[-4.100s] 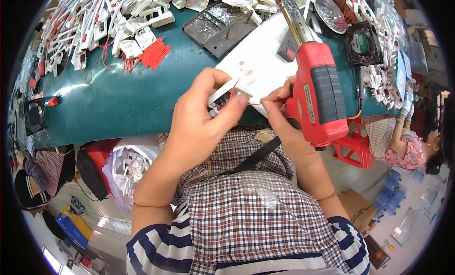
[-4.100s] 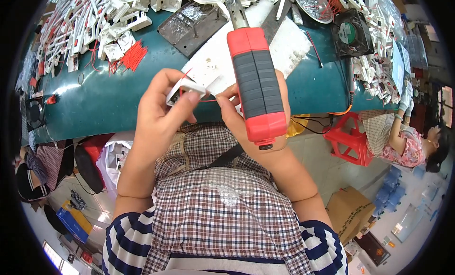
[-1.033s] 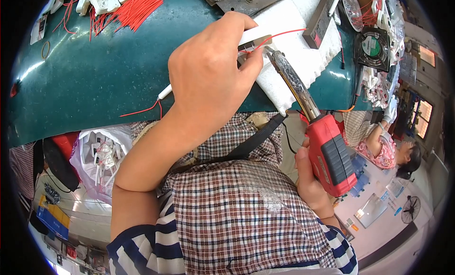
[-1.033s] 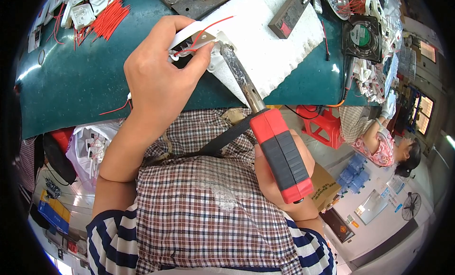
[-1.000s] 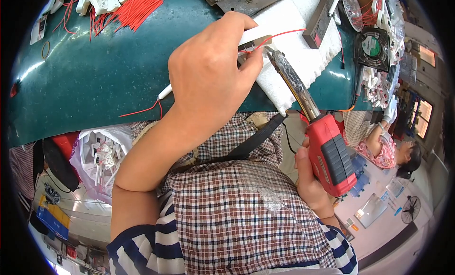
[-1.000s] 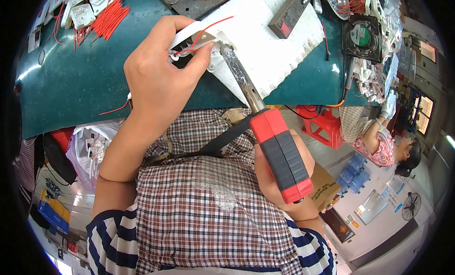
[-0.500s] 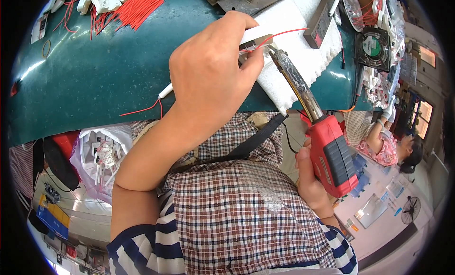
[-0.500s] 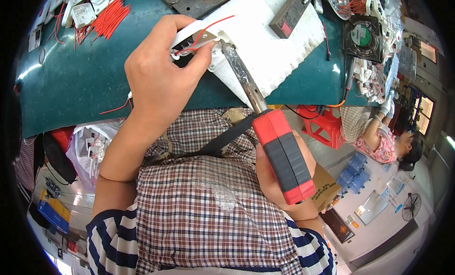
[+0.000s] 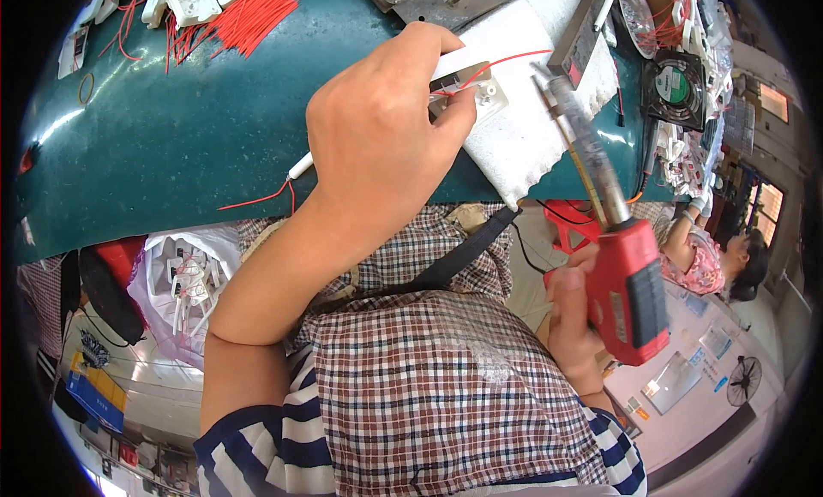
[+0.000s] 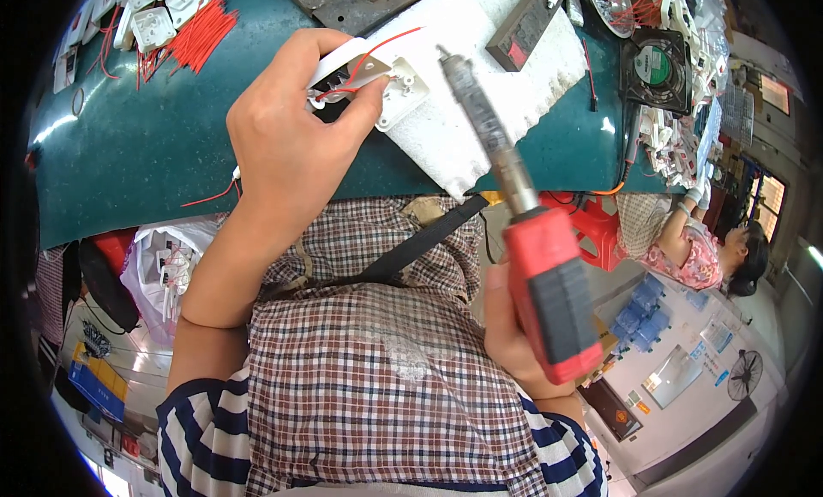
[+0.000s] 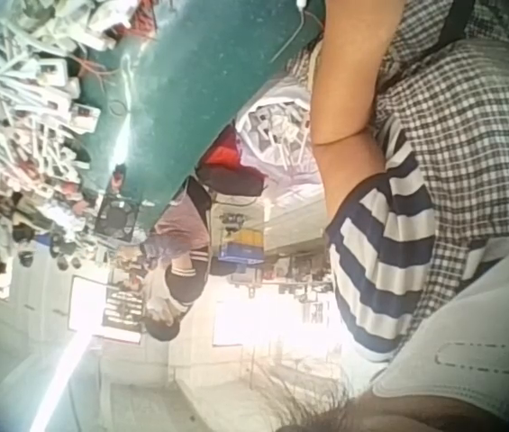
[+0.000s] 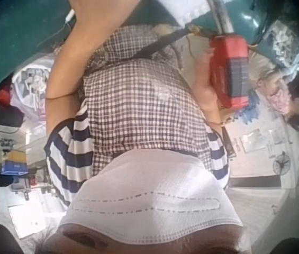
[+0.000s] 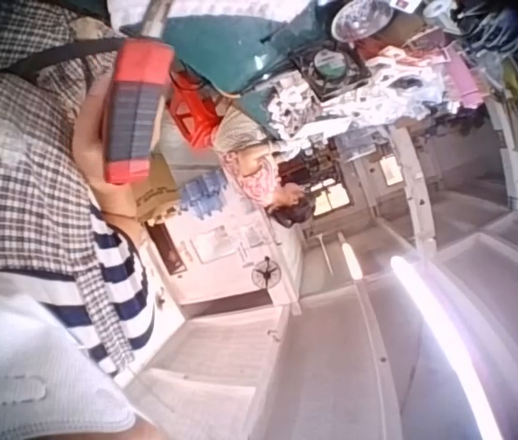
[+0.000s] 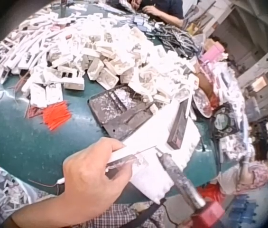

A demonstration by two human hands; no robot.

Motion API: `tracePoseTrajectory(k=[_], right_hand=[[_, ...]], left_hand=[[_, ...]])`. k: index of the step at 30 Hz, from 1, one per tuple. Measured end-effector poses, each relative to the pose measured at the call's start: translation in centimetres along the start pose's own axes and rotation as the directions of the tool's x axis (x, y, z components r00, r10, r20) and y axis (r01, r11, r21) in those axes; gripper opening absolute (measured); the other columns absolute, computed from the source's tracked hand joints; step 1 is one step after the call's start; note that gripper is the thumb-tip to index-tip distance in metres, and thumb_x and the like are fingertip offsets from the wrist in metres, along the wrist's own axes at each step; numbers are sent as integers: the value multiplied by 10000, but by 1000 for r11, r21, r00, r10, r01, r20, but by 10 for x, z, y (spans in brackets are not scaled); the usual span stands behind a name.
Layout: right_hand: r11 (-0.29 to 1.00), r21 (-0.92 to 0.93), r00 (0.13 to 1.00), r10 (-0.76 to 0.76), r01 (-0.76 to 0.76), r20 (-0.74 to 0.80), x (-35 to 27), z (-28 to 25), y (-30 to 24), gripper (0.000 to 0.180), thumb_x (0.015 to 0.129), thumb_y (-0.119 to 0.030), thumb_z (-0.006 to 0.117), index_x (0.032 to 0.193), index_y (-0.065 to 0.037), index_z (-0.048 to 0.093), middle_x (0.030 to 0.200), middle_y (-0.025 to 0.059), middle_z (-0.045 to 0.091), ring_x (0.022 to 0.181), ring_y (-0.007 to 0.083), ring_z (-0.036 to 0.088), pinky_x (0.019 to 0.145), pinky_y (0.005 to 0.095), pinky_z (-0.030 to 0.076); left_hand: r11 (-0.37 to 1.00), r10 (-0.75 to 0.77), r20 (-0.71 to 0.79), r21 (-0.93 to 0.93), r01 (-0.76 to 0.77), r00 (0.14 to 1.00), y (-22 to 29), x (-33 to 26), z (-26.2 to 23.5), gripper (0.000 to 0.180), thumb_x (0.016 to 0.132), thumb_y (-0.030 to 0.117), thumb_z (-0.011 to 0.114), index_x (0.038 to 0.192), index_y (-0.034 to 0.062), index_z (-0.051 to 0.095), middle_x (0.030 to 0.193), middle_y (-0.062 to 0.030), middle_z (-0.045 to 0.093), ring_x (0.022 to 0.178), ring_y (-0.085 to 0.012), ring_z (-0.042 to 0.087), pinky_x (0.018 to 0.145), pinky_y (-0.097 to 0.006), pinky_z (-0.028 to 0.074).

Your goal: The person solders wires and electronic components onto small circuit boards using a soldering iron.

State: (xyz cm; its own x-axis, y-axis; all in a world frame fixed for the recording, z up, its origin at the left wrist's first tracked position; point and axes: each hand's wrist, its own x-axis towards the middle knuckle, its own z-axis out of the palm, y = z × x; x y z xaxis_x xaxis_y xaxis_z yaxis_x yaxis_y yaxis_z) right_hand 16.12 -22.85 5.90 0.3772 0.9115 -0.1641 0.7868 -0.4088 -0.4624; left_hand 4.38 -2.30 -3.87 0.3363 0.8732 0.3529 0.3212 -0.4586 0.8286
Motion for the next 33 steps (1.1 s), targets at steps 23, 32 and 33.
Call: tracePoseTrajectory(k=[23, 32, 33], right_hand=[[871, 69, 832, -439, 487, -339, 140, 13, -19, 323, 827, 80, 653, 1107, 25, 502, 959, 87, 634, 891, 121, 636, 798, 254, 479], [844, 364, 893, -257, 394, -370, 131, 43, 10, 456, 770, -10, 727, 1149, 18, 476, 1007, 70, 589, 860, 139, 624, 733, 259, 500], [869, 355, 919, -233, 344, -319, 129, 41, 7, 365, 816, 1, 687, 1139, 5, 515, 1009, 54, 596, 887, 118, 605, 756, 252, 479]], left_hand=[[994, -63, 124, -81, 73, 990, 11, 9, -13, 290, 713, 82, 733, 971, 72, 601, 783, -88, 639, 690, -238, 652, 599, -340, 501], [976, 218, 105, -23, -217, 970, -2, 4, -13, 190, 746, 9, 645, 913, 97, 656, 1184, -123, 546, 980, -316, 585, 778, -392, 500], [976, 217, 107, -22, -216, 970, 1, 3, -14, 190, 746, 9, 645, 913, 97, 656, 1184, -123, 546, 980, -316, 585, 778, -392, 500]])
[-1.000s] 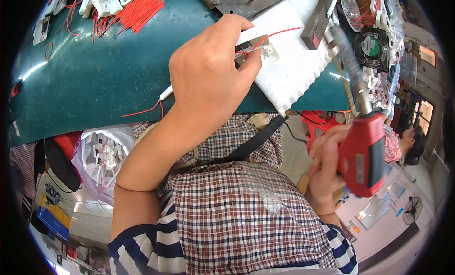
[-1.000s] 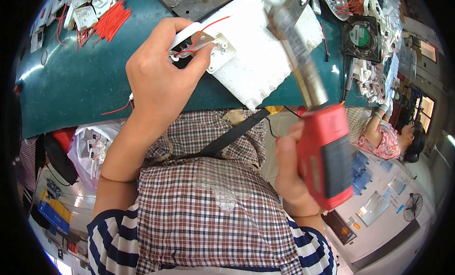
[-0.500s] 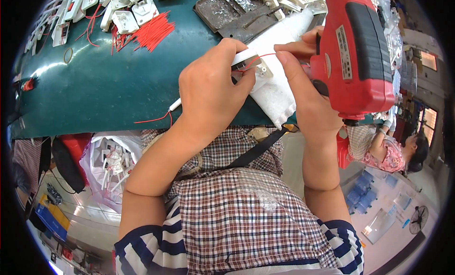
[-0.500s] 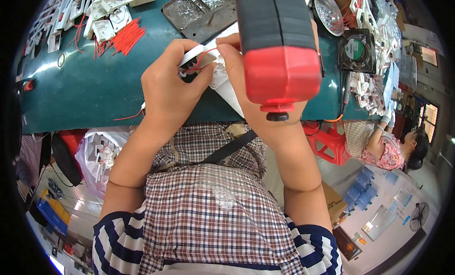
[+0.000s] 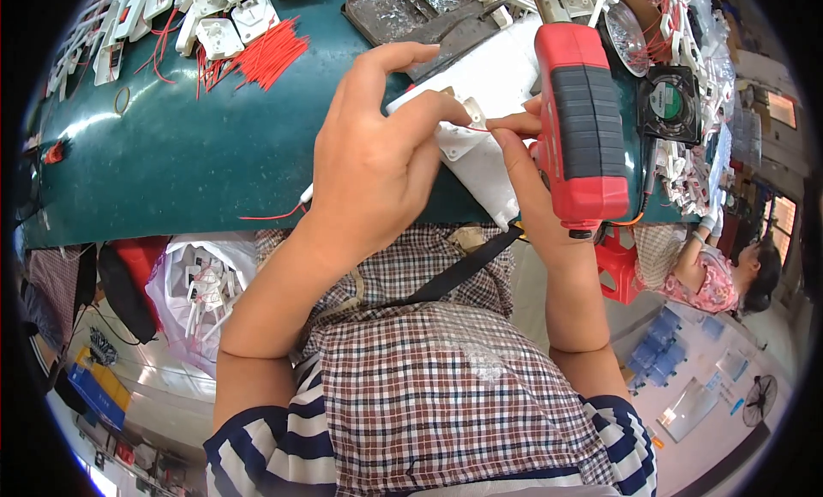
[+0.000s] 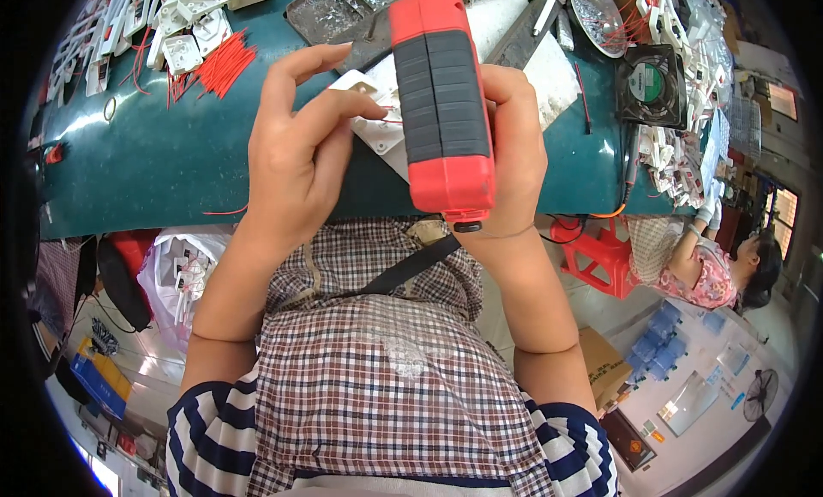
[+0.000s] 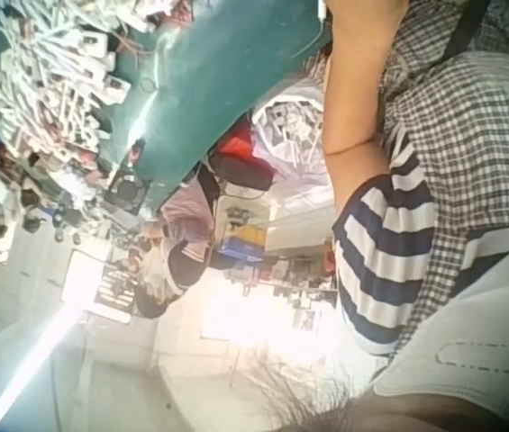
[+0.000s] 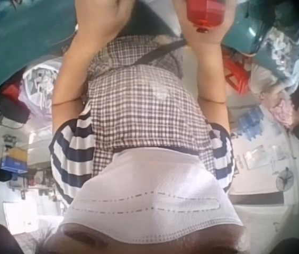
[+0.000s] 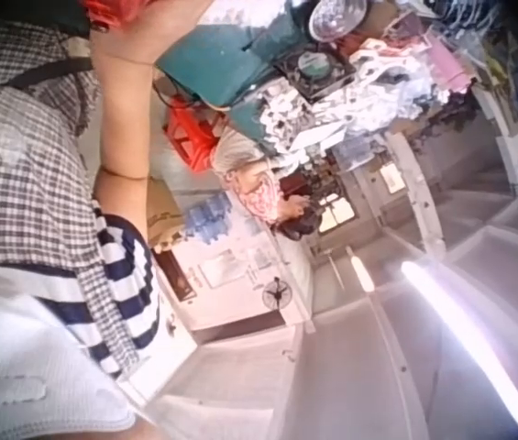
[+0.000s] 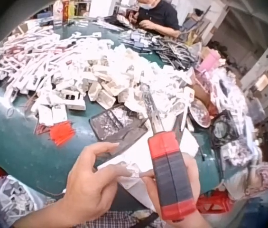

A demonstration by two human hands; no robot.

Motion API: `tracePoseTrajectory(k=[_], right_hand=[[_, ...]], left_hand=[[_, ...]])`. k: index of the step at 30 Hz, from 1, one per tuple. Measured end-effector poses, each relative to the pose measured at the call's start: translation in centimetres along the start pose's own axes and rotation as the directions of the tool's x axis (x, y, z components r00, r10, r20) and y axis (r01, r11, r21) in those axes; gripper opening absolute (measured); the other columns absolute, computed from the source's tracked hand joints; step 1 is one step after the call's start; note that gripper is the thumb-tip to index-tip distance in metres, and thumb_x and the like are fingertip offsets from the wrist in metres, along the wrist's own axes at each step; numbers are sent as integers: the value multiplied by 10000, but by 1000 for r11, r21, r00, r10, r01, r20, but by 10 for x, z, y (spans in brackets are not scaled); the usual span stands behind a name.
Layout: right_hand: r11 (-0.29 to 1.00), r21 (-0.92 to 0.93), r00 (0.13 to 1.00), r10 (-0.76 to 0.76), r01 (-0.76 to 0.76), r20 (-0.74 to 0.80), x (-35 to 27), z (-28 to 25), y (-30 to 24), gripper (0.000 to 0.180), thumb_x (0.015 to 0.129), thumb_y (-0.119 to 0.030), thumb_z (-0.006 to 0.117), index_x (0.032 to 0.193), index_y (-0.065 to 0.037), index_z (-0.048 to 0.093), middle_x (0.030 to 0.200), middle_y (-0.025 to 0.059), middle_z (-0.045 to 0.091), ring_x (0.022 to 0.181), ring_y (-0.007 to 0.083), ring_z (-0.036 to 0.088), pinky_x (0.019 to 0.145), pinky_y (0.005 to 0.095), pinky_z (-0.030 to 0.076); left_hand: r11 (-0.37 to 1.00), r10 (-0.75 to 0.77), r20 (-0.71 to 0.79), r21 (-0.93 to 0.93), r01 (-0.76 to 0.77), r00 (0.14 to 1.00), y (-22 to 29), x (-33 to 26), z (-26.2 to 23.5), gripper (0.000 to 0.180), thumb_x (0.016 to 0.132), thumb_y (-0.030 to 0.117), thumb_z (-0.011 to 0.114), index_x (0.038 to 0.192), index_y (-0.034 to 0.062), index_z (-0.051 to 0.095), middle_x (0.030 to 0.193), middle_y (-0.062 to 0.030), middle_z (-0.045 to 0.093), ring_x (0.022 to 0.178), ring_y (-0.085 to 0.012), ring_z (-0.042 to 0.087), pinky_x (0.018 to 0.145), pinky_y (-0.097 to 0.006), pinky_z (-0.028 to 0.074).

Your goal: The person solders wires and electronic components onto small circuit boards using a soldering iron.

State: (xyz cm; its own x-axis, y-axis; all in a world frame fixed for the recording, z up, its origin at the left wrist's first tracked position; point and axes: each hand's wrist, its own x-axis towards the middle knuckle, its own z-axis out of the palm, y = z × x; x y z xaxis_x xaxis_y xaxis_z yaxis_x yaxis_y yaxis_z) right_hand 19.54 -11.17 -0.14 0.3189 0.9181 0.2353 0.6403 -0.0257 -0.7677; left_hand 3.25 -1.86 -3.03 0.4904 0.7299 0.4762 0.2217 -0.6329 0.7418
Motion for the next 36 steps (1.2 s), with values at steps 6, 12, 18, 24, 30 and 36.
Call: tracePoseTrajectory(k=[6, 12, 18, 24, 30, 36], right_hand=[[994, -33, 994, -103, 102, -23, 3, 1, 2, 443, 752, -51, 753, 1115, 9, 508, 992, 73, 568, 832, 149, 600, 728, 266, 498], [995, 45, 990, 93, -88, -109, -21, -28, -12, 321, 878, -48, 641, 1164, 18, 511, 982, 88, 577, 834, 154, 581, 730, 293, 477], [979, 7, 974, 203, -204, -101, -58, -76, -35, 342, 867, -99, 635, 1150, 37, 498, 897, 105, 545, 562, 105, 485, 541, 257, 426], [921, -276, 957, 289, -275, 12, -79, -108, -40, 231, 706, -136, 710, 887, 2, 670, 927, 171, 632, 830, 327, 635, 763, 362, 505], [975, -174, 965, 170, -135, 202, -83, -116, -15, 225, 655, 3, 685, 865, 35, 613, 814, 153, 599, 664, 294, 594, 612, 337, 484], [969, -218, 970, -61, 113, 235, -57, -98, -22, 216, 619, 64, 663, 820, 42, 588, 739, 143, 581, 626, 273, 582, 576, 312, 468]], left_hand=[[995, -88, -30, 35, 89, 996, 11, -5, 8, 121, 674, 26, 735, 748, 56, 644, 1185, -128, 571, 959, -270, 588, 668, -296, 505], [981, -34, -131, 183, 58, 991, 14, -10, 19, 175, 636, 57, 767, 677, 80, 599, 1135, -109, 602, 934, -279, 577, 667, -331, 469], [980, -56, -118, 182, 77, 991, 18, -8, 20, 195, 627, 45, 760, 665, 76, 571, 1122, -107, 603, 948, -298, 573, 721, -352, 470], [975, -103, -101, 186, 121, 989, 23, -7, 20, 182, 632, 46, 753, 669, 73, 577, 1096, -105, 605, 957, -302, 568, 748, -363, 469], [976, -105, -100, 183, 122, 989, 22, -6, 22, 168, 647, 56, 745, 665, 73, 578, 1091, -103, 606, 939, -304, 565, 742, -369, 465], [976, -101, -103, 183, 119, 990, 20, -9, 24, 161, 651, 56, 742, 672, 74, 583, 1089, -100, 607, 938, -302, 565, 738, -366, 466]])
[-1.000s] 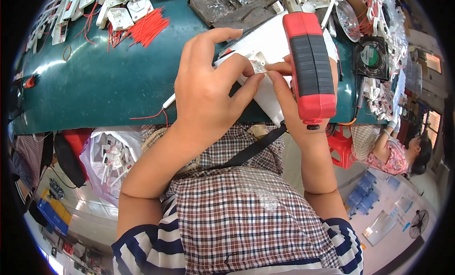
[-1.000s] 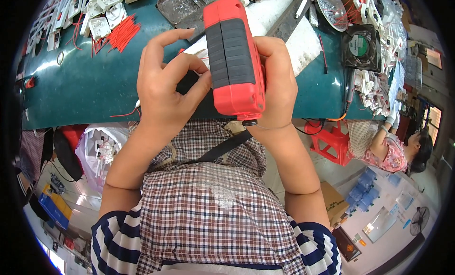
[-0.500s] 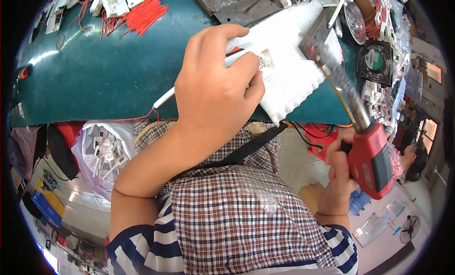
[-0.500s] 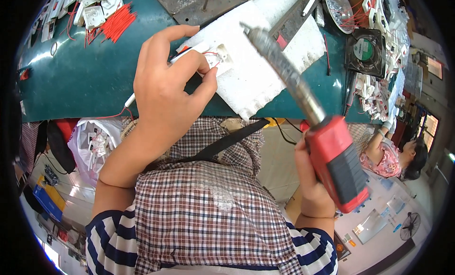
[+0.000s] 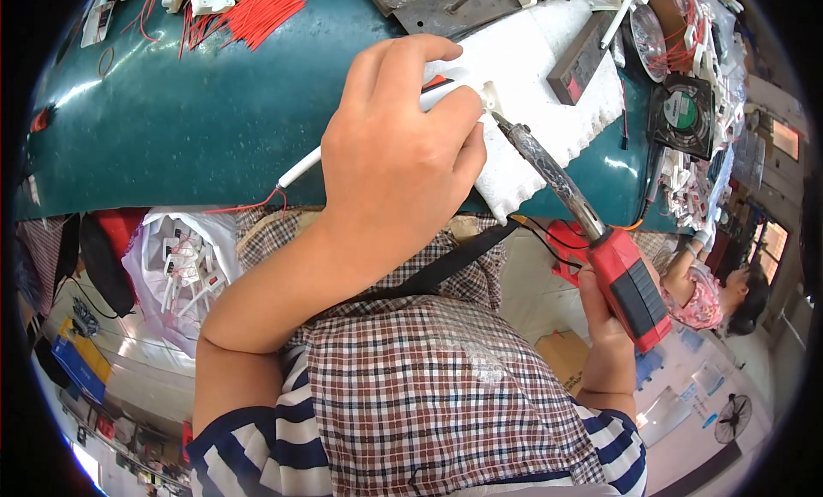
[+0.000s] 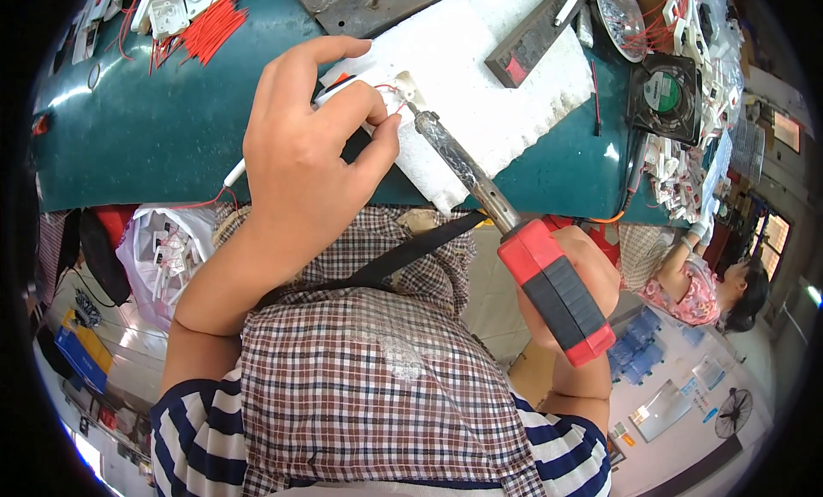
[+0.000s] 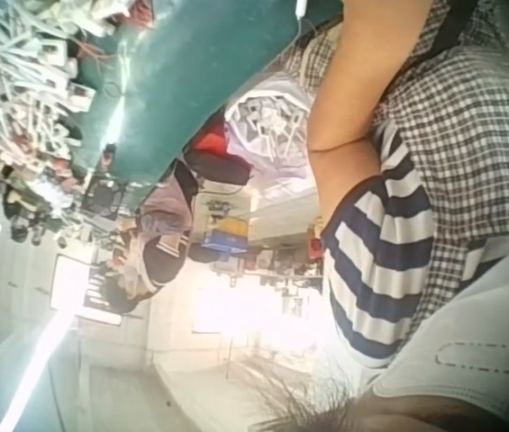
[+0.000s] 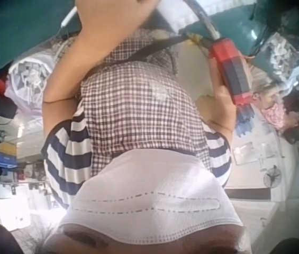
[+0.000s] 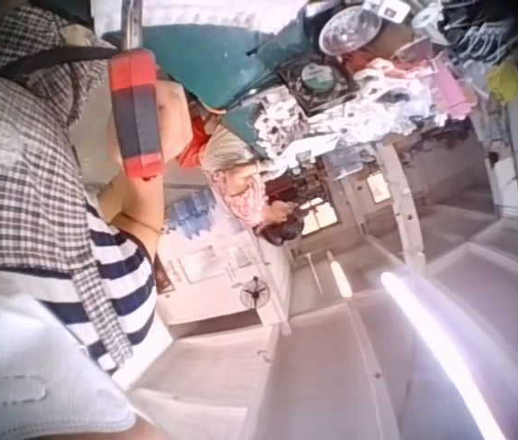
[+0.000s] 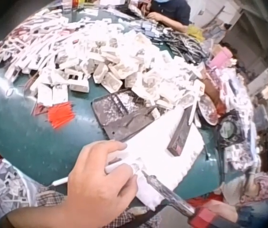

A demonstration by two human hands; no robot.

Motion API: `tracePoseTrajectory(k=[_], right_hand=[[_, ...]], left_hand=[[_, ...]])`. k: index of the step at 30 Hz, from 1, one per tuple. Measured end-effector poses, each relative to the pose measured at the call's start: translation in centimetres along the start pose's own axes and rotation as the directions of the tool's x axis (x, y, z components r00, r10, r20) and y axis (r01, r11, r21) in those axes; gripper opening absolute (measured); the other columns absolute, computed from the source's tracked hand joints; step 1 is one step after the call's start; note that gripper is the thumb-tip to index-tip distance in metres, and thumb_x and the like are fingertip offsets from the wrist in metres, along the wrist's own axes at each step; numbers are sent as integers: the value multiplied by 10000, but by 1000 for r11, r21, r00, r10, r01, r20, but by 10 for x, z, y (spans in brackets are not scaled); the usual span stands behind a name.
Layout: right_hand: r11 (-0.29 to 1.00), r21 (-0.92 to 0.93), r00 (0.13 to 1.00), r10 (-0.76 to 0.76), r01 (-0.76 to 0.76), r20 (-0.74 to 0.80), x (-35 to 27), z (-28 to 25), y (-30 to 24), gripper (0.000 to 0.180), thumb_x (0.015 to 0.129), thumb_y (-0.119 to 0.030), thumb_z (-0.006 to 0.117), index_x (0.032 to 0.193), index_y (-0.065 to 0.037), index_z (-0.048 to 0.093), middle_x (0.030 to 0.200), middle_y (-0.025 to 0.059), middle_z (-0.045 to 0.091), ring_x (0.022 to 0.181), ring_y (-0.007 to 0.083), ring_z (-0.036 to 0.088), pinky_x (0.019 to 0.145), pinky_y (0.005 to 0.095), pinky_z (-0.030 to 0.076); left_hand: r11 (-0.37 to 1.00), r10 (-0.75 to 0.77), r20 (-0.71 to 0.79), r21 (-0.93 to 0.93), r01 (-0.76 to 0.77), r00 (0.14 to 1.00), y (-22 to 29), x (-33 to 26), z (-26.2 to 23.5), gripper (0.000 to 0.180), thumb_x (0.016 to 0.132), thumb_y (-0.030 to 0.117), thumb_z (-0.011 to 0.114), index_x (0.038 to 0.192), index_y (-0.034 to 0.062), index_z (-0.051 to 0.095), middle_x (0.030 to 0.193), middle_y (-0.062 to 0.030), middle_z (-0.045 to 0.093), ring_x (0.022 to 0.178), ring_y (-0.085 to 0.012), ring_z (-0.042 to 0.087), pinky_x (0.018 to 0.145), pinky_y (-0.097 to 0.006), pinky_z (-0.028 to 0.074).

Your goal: The person solders wires and electronic components onto small circuit boards using a soldering iron.

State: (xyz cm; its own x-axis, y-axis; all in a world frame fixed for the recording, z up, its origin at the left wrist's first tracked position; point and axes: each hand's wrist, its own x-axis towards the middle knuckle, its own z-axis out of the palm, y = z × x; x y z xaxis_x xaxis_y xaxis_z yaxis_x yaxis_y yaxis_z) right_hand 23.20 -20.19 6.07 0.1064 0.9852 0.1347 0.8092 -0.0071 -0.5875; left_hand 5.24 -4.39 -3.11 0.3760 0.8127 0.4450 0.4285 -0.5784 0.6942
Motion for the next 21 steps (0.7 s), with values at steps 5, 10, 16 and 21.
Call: tracePoseTrajectory(k=[5, 10, 16, 21], right_hand=[[997, -62, 998, -55, 55, 9, 4, -1, 1, 190, 629, 44, 661, 800, 29, 580, 715, 127, 579, 614, 255, 578, 571, 297, 467], [995, -83, 998, -43, 47, 47, 9, -1, 0, 171, 643, 47, 657, 793, 18, 580, 705, 122, 578, 606, 237, 580, 570, 291, 469], [996, -92, 996, -3, 11, 89, 13, -4, -4, 165, 658, 21, 678, 791, 27, 581, 714, 128, 586, 621, 235, 589, 585, 288, 475], [981, -129, 973, 162, -141, 163, 7, -14, -6, 217, 723, -86, 698, 880, 40, 619, 804, 150, 601, 708, 286, 594, 657, 344, 465]], left_hand=[[999, 16, -17, -29, -17, 1000, 1, -1, 1, 156, 646, 57, 749, 684, 81, 600, 1093, -99, 609, 938, -303, 567, 732, -365, 469], [999, 23, -17, -31, -23, 1000, -1, 0, 0, 155, 645, 55, 753, 690, 82, 606, 1095, -95, 610, 937, -299, 569, 727, -362, 469], [999, 24, -11, -27, -24, 1000, -2, -1, 0, 152, 645, 56, 751, 695, 86, 611, 1097, -89, 610, 936, -295, 570, 716, -362, 471], [999, 31, -4, -35, -31, 1000, -2, -1, 1, 148, 643, 57, 748, 697, 89, 614, 1100, -87, 609, 942, -296, 569, 726, -361, 475]])
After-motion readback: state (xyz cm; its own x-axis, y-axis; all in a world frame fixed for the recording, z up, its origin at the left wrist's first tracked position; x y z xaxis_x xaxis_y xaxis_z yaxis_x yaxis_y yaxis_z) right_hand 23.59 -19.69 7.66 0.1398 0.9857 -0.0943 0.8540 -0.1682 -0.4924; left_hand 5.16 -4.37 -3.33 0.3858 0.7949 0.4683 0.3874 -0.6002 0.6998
